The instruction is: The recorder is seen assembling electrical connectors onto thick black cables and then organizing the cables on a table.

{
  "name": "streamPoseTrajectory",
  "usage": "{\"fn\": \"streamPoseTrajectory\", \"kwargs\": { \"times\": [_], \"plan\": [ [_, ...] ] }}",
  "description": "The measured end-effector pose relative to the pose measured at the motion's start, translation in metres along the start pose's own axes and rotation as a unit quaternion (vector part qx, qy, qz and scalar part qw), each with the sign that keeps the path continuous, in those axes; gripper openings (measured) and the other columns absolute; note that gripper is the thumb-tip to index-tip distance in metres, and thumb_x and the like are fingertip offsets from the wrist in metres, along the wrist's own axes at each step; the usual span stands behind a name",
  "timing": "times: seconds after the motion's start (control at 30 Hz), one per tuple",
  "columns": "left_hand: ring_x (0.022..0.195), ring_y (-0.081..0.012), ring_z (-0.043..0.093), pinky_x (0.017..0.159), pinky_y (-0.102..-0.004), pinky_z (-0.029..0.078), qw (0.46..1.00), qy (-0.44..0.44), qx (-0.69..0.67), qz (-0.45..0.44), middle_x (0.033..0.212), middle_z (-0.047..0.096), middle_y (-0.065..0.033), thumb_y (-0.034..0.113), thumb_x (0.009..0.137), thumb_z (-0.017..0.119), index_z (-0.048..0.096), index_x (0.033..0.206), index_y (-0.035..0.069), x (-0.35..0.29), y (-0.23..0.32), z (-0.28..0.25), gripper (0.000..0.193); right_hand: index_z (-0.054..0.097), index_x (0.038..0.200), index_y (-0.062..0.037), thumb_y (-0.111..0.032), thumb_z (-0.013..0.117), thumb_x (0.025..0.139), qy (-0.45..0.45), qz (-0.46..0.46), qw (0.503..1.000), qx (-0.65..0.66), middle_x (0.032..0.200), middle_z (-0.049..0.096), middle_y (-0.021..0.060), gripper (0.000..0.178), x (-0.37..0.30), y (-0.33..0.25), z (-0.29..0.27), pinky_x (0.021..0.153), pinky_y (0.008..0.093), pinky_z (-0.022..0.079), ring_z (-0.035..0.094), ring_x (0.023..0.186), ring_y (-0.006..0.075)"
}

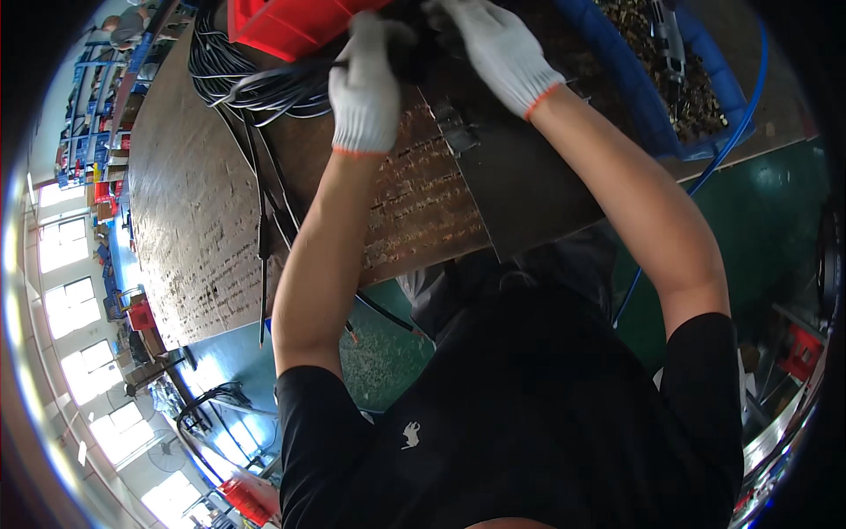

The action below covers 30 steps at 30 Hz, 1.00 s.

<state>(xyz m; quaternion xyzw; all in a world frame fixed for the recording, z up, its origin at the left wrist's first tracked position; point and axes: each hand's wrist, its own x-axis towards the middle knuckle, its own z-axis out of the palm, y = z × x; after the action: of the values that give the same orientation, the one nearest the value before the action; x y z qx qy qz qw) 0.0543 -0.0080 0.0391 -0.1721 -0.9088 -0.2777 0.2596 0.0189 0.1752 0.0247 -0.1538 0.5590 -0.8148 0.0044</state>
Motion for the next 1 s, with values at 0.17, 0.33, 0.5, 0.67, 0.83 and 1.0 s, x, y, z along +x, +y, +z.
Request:
{"fn": "streamPoseTrajectory", "kwargs": {
  "times": [0.17, 0.33, 0.5, 0.67, 0.83, 1.0],
  "plan": [
    [0.091, -0.0231, 0.070, 0.077, -0.0372, 0.059, 0.619, 0.043, -0.660, -0.423, 0.089, 0.067, -0.0068, 0.072, 0.109, 0.040, 0.064, 0.112, 0.008, -0.019, 0.060, -0.049, 0.069, 0.063, 0.141, -0.0040, -0.032, 0.075, 0.102, -0.145, 0.005, 0.985, -0.088, 0.119, 0.071, 0.0081, 0.049, -0.074, -0.062, 0.016, 0.099, 0.0373, 0.058, 0.070, 0.112, 0.0180],
    [0.100, -0.0247, 0.071, 0.092, -0.0434, 0.064, 0.582, 0.065, -0.665, -0.464, 0.105, 0.069, -0.0070, 0.075, 0.106, 0.040, 0.065, 0.117, 0.009, -0.041, 0.081, -0.055, 0.072, 0.071, 0.135, -0.0074, -0.035, 0.097, 0.077, -0.126, -0.187, 0.908, -0.354, 0.120, 0.075, 0.0106, 0.068, -0.097, -0.058, 0.047, 0.091, 0.0339, 0.064, 0.074, 0.108, 0.0225],
    [0.108, -0.0236, 0.070, 0.098, -0.0426, 0.062, 0.488, 0.025, -0.759, -0.430, 0.113, 0.069, -0.0048, 0.074, 0.106, 0.042, 0.065, 0.128, 0.010, -0.061, 0.058, -0.046, 0.071, 0.078, 0.123, -0.0082, -0.027, 0.096, 0.078, -0.092, -0.277, 0.889, -0.354, 0.107, 0.077, 0.0068, 0.052, -0.104, -0.058, 0.059, 0.084, 0.0333, 0.066, 0.076, 0.099, 0.0204],
    [0.099, -0.0263, 0.076, 0.086, -0.0399, 0.067, 0.398, 0.004, -0.830, -0.391, 0.111, 0.075, -0.0132, 0.064, 0.108, 0.053, 0.065, 0.133, 0.005, -0.067, 0.063, -0.049, 0.065, 0.079, 0.122, -0.0088, -0.024, 0.096, 0.079, -0.086, -0.288, 0.886, -0.352, 0.105, 0.076, 0.0083, 0.049, -0.106, -0.058, 0.067, 0.079, 0.0310, 0.066, 0.078, 0.092, 0.0202],
    [0.118, -0.0279, 0.068, 0.104, -0.0482, 0.061, 0.469, 0.027, -0.769, -0.433, 0.128, 0.064, -0.0153, 0.070, 0.107, 0.046, 0.053, 0.148, 0.005, -0.069, 0.067, -0.048, 0.077, 0.080, 0.120, -0.0073, -0.022, 0.095, 0.080, -0.093, -0.296, 0.884, -0.349, 0.100, 0.075, 0.0096, 0.045, -0.106, -0.060, 0.072, 0.075, 0.0312, 0.066, 0.077, 0.086, 0.0207],
    [0.122, -0.0276, 0.067, 0.107, -0.0484, 0.060, 0.492, 0.033, -0.750, -0.442, 0.128, 0.064, -0.0153, 0.069, 0.107, 0.046, 0.051, 0.149, 0.003, -0.068, 0.068, -0.047, 0.078, 0.080, 0.119, -0.0062, -0.022, 0.096, 0.080, -0.094, -0.313, 0.880, -0.344, 0.099, 0.075, 0.0097, 0.045, -0.103, -0.060, 0.072, 0.073, 0.0306, 0.065, 0.077, 0.086, 0.0200]
  ]
}}
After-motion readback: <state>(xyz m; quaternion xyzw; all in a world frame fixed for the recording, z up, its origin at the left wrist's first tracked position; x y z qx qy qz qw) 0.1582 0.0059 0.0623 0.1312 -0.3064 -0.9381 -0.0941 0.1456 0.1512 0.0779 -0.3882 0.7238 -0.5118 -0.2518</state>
